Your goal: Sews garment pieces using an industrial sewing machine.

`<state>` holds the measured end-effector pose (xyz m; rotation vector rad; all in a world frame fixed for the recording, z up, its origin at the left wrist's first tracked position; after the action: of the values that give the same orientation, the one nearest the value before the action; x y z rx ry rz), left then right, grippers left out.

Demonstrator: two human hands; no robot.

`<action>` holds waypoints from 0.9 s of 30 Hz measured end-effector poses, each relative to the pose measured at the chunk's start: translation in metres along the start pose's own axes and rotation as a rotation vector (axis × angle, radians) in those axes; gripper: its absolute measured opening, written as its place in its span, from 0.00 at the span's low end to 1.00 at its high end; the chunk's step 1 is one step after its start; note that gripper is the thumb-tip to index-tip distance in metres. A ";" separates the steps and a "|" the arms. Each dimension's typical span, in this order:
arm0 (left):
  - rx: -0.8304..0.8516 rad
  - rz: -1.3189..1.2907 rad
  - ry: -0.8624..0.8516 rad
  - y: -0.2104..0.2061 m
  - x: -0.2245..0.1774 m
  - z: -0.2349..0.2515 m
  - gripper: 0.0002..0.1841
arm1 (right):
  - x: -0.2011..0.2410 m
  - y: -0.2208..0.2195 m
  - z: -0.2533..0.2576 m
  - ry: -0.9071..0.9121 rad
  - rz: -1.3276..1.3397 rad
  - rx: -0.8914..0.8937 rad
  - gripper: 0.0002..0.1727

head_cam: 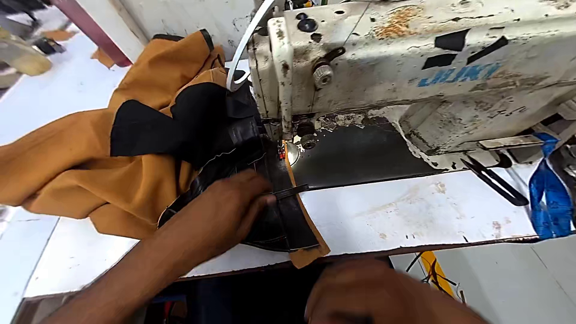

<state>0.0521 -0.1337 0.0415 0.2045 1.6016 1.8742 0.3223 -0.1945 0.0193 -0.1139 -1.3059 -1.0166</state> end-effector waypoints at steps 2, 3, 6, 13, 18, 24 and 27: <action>-0.007 0.002 0.050 -0.010 0.009 0.014 0.18 | -0.024 0.028 0.012 -0.024 -0.190 -0.184 0.16; 0.025 -0.017 0.057 -0.013 0.012 0.016 0.23 | -0.037 0.038 0.021 -0.018 -0.296 -0.242 0.16; 0.188 -0.022 0.046 -0.003 -0.005 0.000 0.43 | -0.080 0.055 0.039 -0.079 -0.489 -0.285 0.15; -0.052 0.253 0.085 0.076 0.012 -0.023 0.13 | -0.107 0.039 0.037 -0.167 -0.444 -0.428 0.11; -0.308 0.251 0.135 0.101 0.087 0.009 0.24 | -0.088 -0.019 0.066 -0.060 -0.565 -0.241 0.25; -0.295 0.330 0.080 0.103 0.072 0.016 0.24 | -0.081 -0.074 0.146 -0.222 -0.739 -0.241 0.40; -0.268 0.281 0.041 0.102 0.057 0.009 0.22 | -0.071 -0.090 0.172 -0.166 -0.659 -0.055 0.36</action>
<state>-0.0254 -0.0976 0.1222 0.2870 1.3845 2.2994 0.1412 -0.1062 -0.0253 0.2105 -1.5049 -1.6275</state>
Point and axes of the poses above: each hand's wrist, its own z-axis towards the middle knuckle, its own y-axis out of the back of the hand, x = y × z, the point moved 1 cm from there along z, towards the middle knuckle, and after that the axes turned 8 degrees about -x, right-handed, at the moved point
